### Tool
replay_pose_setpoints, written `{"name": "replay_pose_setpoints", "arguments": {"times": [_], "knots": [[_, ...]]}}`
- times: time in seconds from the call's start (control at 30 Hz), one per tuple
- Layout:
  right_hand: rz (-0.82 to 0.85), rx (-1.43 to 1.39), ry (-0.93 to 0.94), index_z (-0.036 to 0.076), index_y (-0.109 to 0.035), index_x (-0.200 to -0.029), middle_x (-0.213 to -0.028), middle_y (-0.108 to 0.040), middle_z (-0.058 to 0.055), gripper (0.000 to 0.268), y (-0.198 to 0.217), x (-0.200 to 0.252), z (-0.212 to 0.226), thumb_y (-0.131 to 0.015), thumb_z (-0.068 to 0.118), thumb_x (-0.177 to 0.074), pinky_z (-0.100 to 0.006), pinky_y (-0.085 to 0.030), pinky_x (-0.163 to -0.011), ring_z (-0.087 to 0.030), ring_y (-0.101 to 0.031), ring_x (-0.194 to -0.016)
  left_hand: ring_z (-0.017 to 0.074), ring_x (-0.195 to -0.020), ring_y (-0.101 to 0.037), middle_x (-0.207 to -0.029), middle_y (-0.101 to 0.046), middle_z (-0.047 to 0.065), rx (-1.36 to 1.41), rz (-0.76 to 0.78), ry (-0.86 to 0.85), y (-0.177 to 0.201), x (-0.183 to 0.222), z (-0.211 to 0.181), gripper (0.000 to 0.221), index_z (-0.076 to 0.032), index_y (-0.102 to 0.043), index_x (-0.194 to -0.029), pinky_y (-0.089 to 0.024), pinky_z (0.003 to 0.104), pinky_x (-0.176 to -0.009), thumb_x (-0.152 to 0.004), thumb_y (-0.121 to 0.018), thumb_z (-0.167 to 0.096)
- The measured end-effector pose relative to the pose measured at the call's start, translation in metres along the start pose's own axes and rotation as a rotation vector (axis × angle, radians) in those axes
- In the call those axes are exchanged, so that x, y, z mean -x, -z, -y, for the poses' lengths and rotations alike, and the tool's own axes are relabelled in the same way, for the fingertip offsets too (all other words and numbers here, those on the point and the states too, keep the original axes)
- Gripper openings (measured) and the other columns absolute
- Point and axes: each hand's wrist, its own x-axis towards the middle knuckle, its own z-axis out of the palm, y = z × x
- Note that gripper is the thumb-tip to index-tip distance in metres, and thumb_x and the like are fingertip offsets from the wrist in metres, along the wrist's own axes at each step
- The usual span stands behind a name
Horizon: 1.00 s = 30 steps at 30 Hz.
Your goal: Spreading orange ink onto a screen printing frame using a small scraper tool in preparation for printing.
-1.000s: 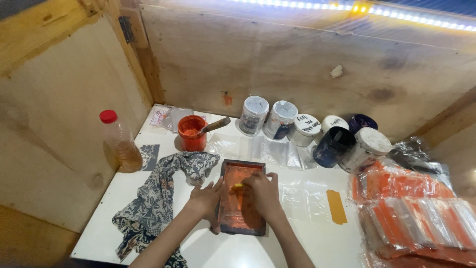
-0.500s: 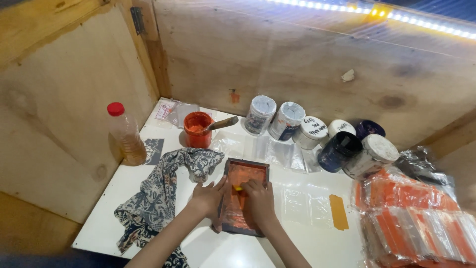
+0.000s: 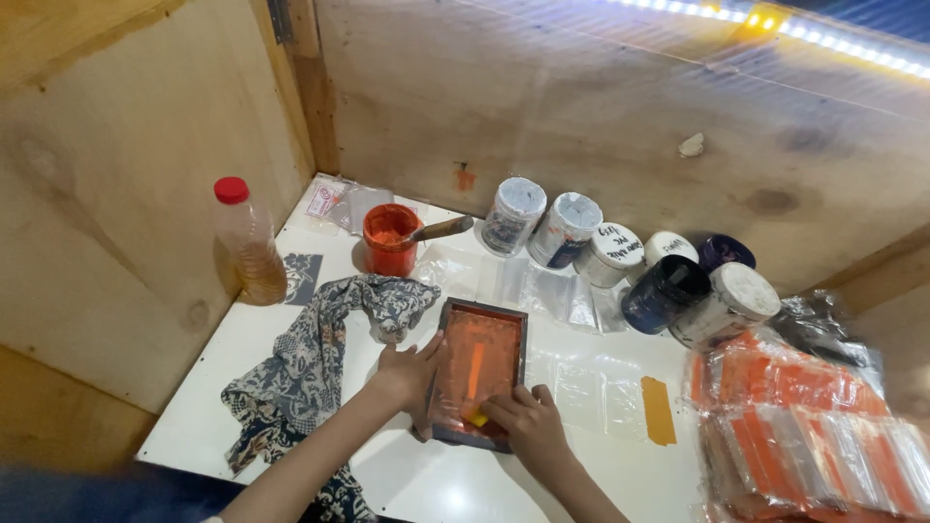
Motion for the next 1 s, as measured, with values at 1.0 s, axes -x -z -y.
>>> {"name": "replay_pose_setpoints", "arguments": {"times": [1.0], "knots": [[0.096, 0.047, -0.549, 0.029, -0.081, -0.098, -0.096, -0.079, 0.008, 0.015, -0.017, -0.093, -0.042, -0.072, 0.02, -0.09, -0.033, -0.045, -0.08, -0.02, -0.061, -0.104, 0.0287, -0.155, -0.027, -0.176, -0.003, 0.002, 0.087, -0.153, -0.04, 0.002, 0.022, -0.005, 0.107, -0.012, -0.002, -0.167, -0.01, 0.058, -0.124, -0.086, -0.062, -0.047]]}}
